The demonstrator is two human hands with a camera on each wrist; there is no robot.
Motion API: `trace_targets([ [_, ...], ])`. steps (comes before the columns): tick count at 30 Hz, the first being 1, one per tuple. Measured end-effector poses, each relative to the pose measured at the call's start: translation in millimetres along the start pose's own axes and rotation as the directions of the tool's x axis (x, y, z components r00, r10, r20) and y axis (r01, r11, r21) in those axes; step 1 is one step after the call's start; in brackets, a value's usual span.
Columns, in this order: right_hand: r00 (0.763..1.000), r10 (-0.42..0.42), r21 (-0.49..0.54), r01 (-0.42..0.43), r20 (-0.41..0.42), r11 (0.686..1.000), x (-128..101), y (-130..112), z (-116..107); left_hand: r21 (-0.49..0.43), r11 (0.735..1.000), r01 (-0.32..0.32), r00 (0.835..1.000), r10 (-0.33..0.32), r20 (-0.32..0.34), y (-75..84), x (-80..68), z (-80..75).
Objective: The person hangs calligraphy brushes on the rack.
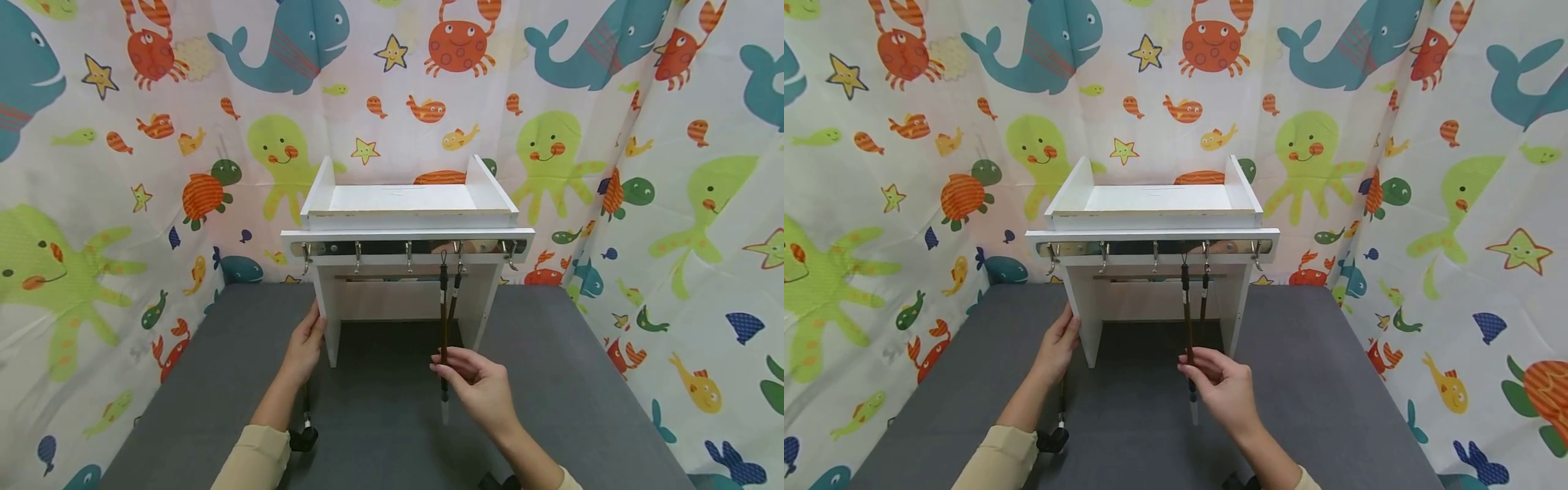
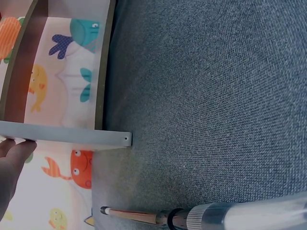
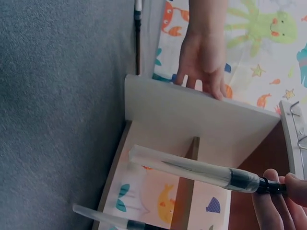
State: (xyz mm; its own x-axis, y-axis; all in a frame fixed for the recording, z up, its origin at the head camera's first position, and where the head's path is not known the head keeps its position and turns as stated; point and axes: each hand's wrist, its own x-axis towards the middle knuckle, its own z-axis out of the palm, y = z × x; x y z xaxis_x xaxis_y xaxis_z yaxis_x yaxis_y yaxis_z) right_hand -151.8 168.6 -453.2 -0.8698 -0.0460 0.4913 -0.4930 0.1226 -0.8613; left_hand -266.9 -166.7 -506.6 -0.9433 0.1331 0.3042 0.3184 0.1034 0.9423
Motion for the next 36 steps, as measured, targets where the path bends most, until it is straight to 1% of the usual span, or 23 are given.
trace_targets([
  [5, 0.999, 0.045, 0.002, -0.045, 0.03, 0.999, -2, 3, 4, 0.003, 1.0, 0.012, 1.0, -0.011, -0.005, 1.6, -0.2, 0.3],
  [9, 0.997, 0.05, 0.013, -0.051, 0.052, 0.999, -4, 5, 7, 0.006, 1.0, 0.012, 1.0, -0.012, -0.011, 2.4, -1.2, 0.6],
  [14, 0.995, 0.055, 0.021, -0.057, 0.079, 0.998, -5, 9, 11, 0.014, 1.0, -0.002, 1.0, 0.003, -0.005, 1.0, -1.3, 1.0],
  [19, 0.989, 0.063, 0.029, -0.068, 0.132, 0.997, -6, 12, 13, 0.018, 1.0, -0.014, 1.0, 0.014, -0.002, -0.3, -0.9, 1.1],
  [23, 0.984, 0.069, 0.036, -0.075, 0.164, 0.996, -7, 13, 15, 0.015, 1.0, -0.006, 1.0, 0.006, 0.002, -0.8, -0.3, 0.9],
  [26, 0.983, 0.063, 0.035, -0.07, 0.172, 0.997, -7, 14, 17, 0.008, 1.0, 0.008, 1.0, -0.008, 0.001, 0.1, 0.3, 0.3],
  [28, 0.982, 0.066, 0.035, -0.073, 0.174, 0.997, -7, 14, 18, -0.003, 1.0, 0.018, 1.0, -0.018, 0.0, 3.5, 0.1, 0.2],
  [33, 0.98, 0.094, 0.034, -0.101, 0.173, 0.994, -5, 15, 20, 0.0, 1.0, 0.032, 0.999, -0.032, 0.009, 27.1, -5.3, 0.7],
  [35, 0.98, 0.102, 0.031, -0.109, 0.172, 0.994, -4, 15, 20, 0.014, 1.0, 0.027, 1.0, -0.027, 0.015, 33.5, -6.8, 0.8],
  [36, 0.979, 0.108, 0.028, -0.114, 0.172, 0.993, -3, 16, 20, 0.01, 1.0, 0.027, 1.0, -0.027, 0.013, 34.1, -7.0, 0.7],
])
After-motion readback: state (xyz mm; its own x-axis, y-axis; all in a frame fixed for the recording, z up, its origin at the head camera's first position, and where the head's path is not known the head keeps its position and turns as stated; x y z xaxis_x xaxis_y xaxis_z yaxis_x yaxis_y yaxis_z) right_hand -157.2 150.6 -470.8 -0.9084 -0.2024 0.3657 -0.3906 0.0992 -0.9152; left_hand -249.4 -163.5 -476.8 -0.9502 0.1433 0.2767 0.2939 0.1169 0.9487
